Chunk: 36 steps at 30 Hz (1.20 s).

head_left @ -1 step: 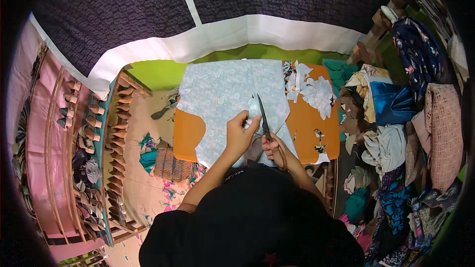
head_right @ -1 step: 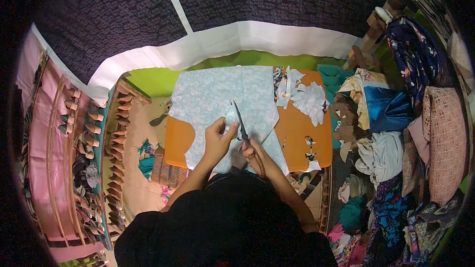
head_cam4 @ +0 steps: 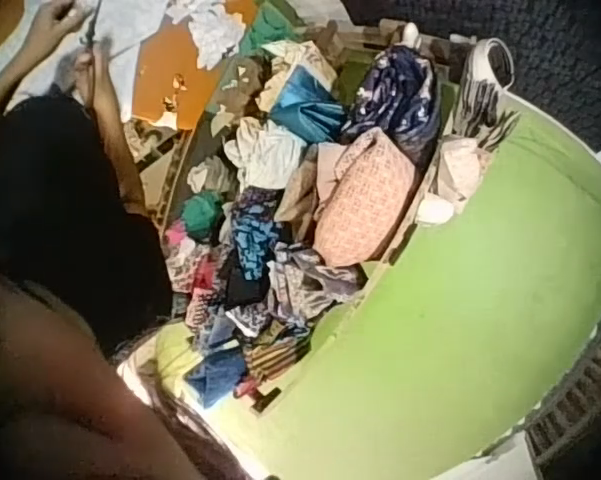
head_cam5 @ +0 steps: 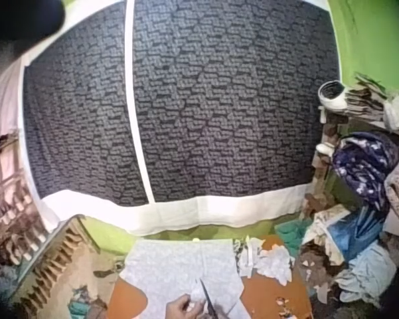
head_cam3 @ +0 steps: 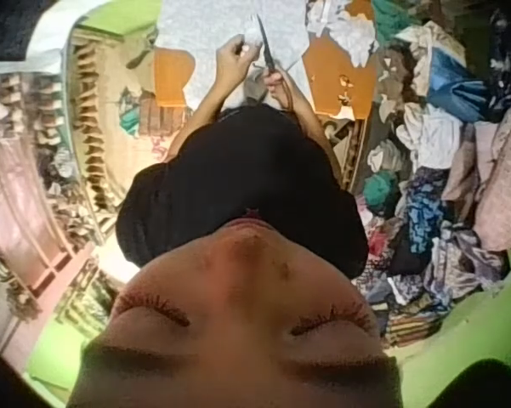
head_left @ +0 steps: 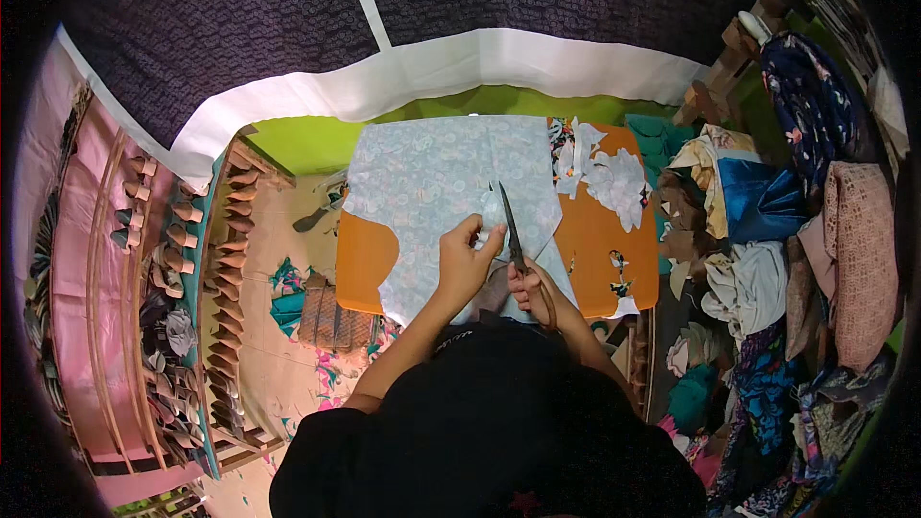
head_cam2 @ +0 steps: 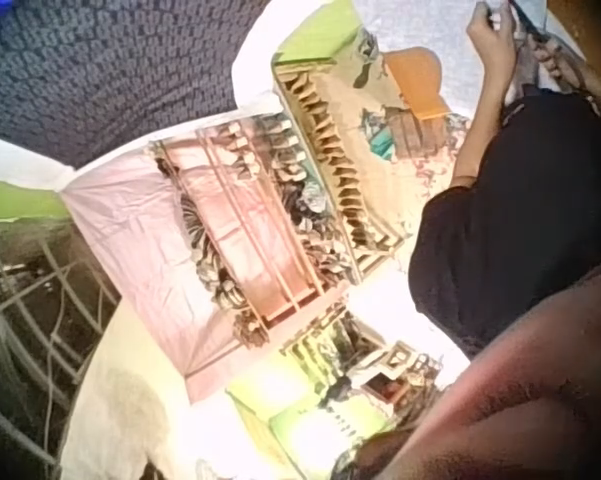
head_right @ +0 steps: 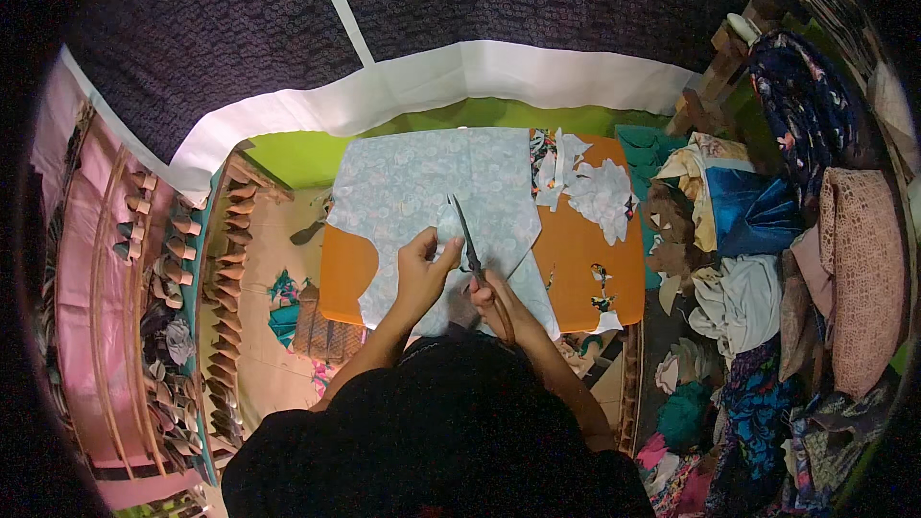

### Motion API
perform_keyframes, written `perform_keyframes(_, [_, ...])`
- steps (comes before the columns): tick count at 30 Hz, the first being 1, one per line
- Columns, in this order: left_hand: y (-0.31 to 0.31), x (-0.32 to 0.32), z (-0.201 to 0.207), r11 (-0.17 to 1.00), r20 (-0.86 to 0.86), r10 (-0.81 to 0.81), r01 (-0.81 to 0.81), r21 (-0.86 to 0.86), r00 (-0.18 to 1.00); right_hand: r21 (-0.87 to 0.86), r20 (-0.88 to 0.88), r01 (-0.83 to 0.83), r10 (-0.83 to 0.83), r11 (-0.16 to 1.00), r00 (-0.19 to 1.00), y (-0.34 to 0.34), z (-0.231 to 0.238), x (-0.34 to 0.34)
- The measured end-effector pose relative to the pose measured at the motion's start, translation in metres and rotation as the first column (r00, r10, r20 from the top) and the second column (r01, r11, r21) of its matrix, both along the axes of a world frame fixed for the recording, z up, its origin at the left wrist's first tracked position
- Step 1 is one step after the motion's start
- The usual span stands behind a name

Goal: The recorder uses scissors to cut a piece of light blue patterned fabric following a paper or cardboard template.

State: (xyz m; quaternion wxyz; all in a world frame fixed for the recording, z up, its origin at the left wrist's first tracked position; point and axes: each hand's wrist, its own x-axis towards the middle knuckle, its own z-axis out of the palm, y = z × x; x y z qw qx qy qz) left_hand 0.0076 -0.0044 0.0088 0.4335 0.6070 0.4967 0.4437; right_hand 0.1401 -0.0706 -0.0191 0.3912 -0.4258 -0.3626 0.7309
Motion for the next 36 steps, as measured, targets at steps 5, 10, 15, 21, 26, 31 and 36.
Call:
perform_keyframes(5, [0.003, 0.001, -0.009, 1.000, 0.033, -0.001, 0.000, 0.025, 0.999, 0.051, 0.042, 0.048, -0.050, 0.998, 0.998, -0.003, -0.011, -0.002])
perform_keyframes(10, [0.001, 0.001, 0.001, 1.000, 0.062, -0.005, 0.004, 0.012, 0.998, 0.058, 0.084, 0.033, -0.038, 0.998, 0.996, -0.002, -0.013, 0.000])
perform_keyframes(15, [0.004, -0.004, -0.003, 0.999, -0.020, -0.030, 0.030, -0.031, 0.999, 0.140, 0.125, 0.053, -0.071, 0.989, 0.990, 0.001, -0.013, 0.001])
perform_keyframes(21, [0.004, -0.004, 0.004, 0.999, -0.055, -0.037, 0.036, -0.023, 0.998, 0.209, 0.219, 0.066, -0.112, 0.976, 0.969, -0.001, -0.020, 0.000])
perform_keyframes(26, [0.006, -0.007, 0.004, 0.998, -0.107, -0.055, 0.052, -0.028, 0.993, 0.222, 0.234, 0.034, -0.088, 0.974, 0.968, 0.001, 0.000, 0.001])
perform_keyframes(31, [0.007, -0.010, 0.000, 0.997, -0.226, -0.075, 0.074, -0.012, 0.971, 0.229, 0.223, 0.009, -0.061, 0.973, 0.973, 0.002, 0.000, 0.004])
perform_keyframes(36, [0.006, -0.010, 0.002, 0.990, -0.251, -0.130, 0.137, 0.013, 0.959, 0.253, 0.251, 0.000, -0.066, 0.968, 0.966, 0.000, -0.002, 0.004])
